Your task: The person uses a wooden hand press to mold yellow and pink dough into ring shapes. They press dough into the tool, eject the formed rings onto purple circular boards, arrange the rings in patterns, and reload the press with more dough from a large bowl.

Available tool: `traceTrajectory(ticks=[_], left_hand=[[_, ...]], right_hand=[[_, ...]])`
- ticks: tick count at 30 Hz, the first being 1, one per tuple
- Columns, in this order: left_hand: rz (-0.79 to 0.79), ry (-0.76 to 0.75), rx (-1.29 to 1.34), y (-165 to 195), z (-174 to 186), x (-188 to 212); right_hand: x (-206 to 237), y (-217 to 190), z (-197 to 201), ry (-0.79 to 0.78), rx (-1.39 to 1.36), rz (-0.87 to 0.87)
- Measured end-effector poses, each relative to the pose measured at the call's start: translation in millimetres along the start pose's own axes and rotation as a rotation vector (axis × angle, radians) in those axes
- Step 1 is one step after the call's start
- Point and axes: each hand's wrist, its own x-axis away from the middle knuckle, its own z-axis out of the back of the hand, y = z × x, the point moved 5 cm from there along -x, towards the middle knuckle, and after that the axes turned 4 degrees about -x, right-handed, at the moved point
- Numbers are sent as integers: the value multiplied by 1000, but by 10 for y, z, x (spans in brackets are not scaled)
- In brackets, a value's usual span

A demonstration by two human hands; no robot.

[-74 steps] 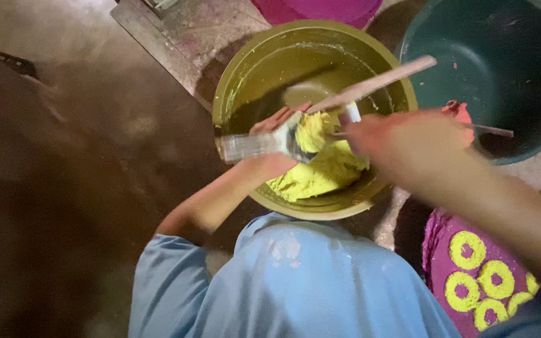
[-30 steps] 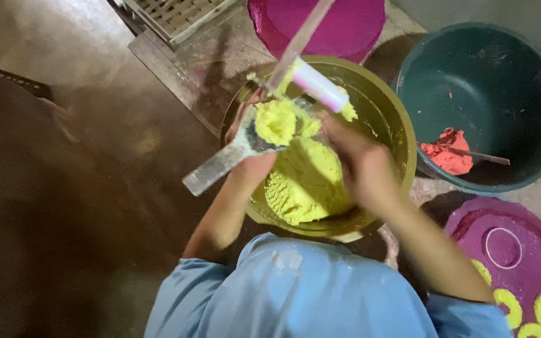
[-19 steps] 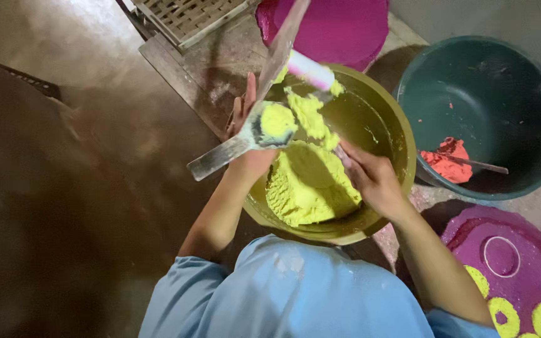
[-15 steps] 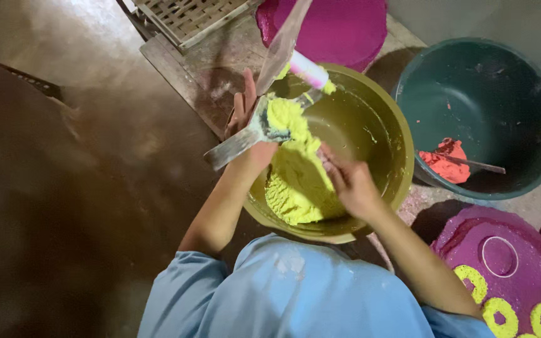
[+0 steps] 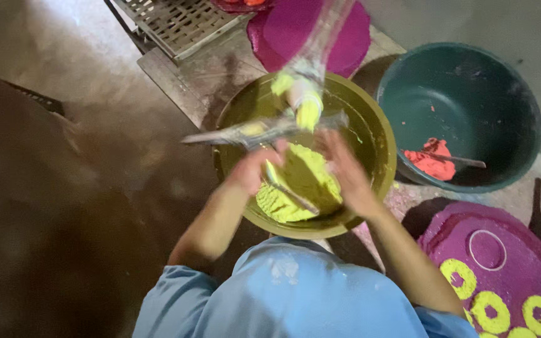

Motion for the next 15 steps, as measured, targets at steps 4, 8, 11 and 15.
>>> traceTrajectory(ticks=[4, 8, 11, 15], left_hand=[[244, -772, 538, -588, -1265, 608], [-158, -619, -209, -513, -1750, 708], [-739, -668, -833, -129, -2096, 954], [-380, -725, -934, -134, -2523, 1303]], right_hand=[[310, -458, 521, 408, -660, 251], [922, -882, 941, 373, -793, 180], [1615, -1256, 1195, 420, -212, 141], [2335, -1699, 1070, 129, 327, 485]])
